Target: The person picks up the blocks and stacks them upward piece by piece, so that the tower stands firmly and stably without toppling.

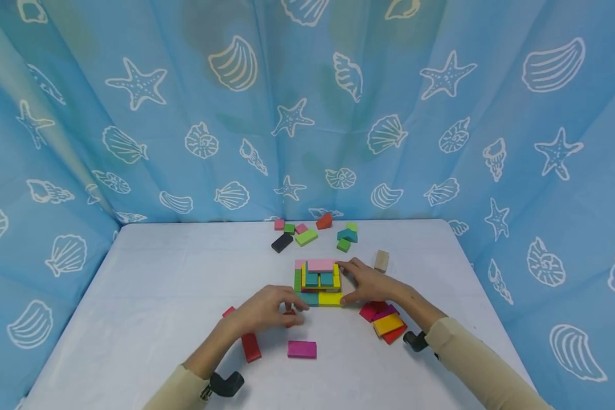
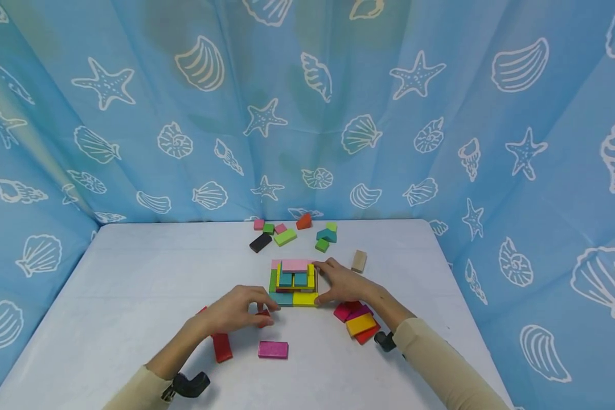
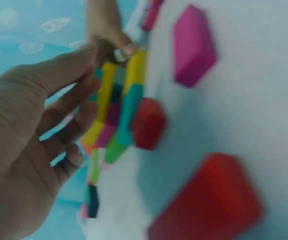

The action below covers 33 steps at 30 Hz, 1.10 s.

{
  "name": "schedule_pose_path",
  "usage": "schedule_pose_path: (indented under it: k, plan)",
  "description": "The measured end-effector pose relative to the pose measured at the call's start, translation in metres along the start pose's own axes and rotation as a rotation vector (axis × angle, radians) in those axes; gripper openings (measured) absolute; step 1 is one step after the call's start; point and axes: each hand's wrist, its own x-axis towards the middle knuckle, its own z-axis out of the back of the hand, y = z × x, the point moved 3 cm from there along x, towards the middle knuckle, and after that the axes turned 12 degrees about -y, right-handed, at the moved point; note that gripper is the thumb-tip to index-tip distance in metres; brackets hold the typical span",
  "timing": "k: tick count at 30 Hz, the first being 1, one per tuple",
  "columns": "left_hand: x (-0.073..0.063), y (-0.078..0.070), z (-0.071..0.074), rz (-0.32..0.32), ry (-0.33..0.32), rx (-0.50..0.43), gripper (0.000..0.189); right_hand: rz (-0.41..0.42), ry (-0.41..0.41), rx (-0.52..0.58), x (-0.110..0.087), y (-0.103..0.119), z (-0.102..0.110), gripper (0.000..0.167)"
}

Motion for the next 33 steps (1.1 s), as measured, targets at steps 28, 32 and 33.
schedule_pose_path:
  k: [28, 32, 33]
  plan:
    - [-0.017, -0.011, -0.036, -0.067, 0.025, 0.161, 0.031, 0.014, 0.0, 0.01, 0.0, -0.002, 0.0, 0.099]
    - [-0.005, -0.013, -0.027, -0.036, -0.128, 0.075, 0.034, 0.025, -0.003, 0.0, 0.001, -0.003, -0.002, 0.1]
    - [-0.001, -0.013, -0.024, -0.023, -0.171, 0.043, 0.034, 0.026, -0.004, 0.002, 0.001, -0.004, -0.002, 0.099]
